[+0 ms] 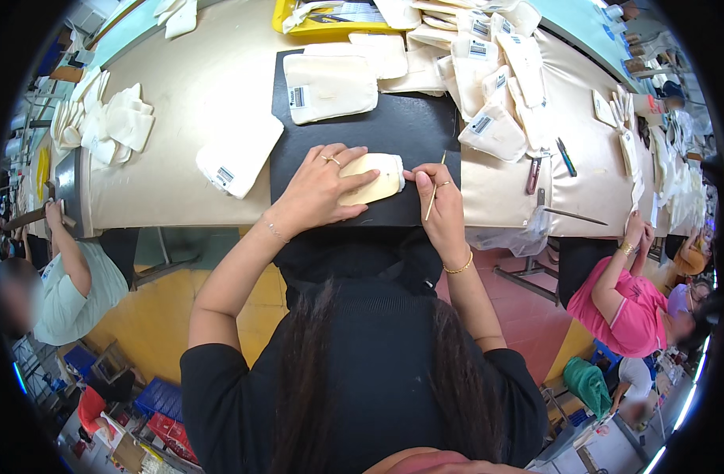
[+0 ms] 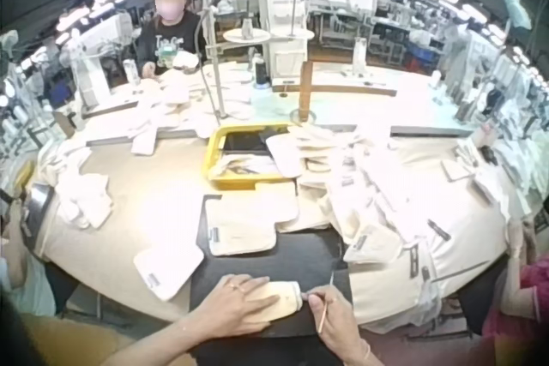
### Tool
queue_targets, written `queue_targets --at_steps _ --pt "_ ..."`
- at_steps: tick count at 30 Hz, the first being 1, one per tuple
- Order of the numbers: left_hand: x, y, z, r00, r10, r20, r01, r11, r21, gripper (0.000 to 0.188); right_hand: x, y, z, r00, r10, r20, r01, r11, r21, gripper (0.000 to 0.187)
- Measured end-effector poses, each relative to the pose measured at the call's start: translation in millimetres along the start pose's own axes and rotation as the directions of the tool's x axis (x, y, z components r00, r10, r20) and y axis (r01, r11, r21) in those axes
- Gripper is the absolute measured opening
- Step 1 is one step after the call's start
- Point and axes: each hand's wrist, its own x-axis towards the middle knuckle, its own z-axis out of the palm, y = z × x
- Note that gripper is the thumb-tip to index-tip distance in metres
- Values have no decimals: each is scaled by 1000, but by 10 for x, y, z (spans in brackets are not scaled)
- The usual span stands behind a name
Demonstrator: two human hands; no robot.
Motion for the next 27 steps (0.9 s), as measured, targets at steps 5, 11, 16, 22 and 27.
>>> queue_targets --at_steps 5,11,16,22,27 --pt "-12 -3 60 1000 16 -25 -15 999 40 58 5 -56 -50 999 50 11 -50 993 104 26" --pt "-9 22 107 999 14 -47 -10 997 74 58 73 -64 -85 995 -91 -36 87 990 -111 27" --pt "-5 32 89 1000 3 -11 -2 996 91 58 137 -115 25 998 20 -65 -12 994 110 18" --pt "18 69 43 1000 -11 17 9 996 87 56 216 -190 45 999 -32 35 35 994 -99 20" --pt "33 90 30 999 -31 35 28 996 89 56 281 -178 102 991 -114 77 129 963 -236 19"
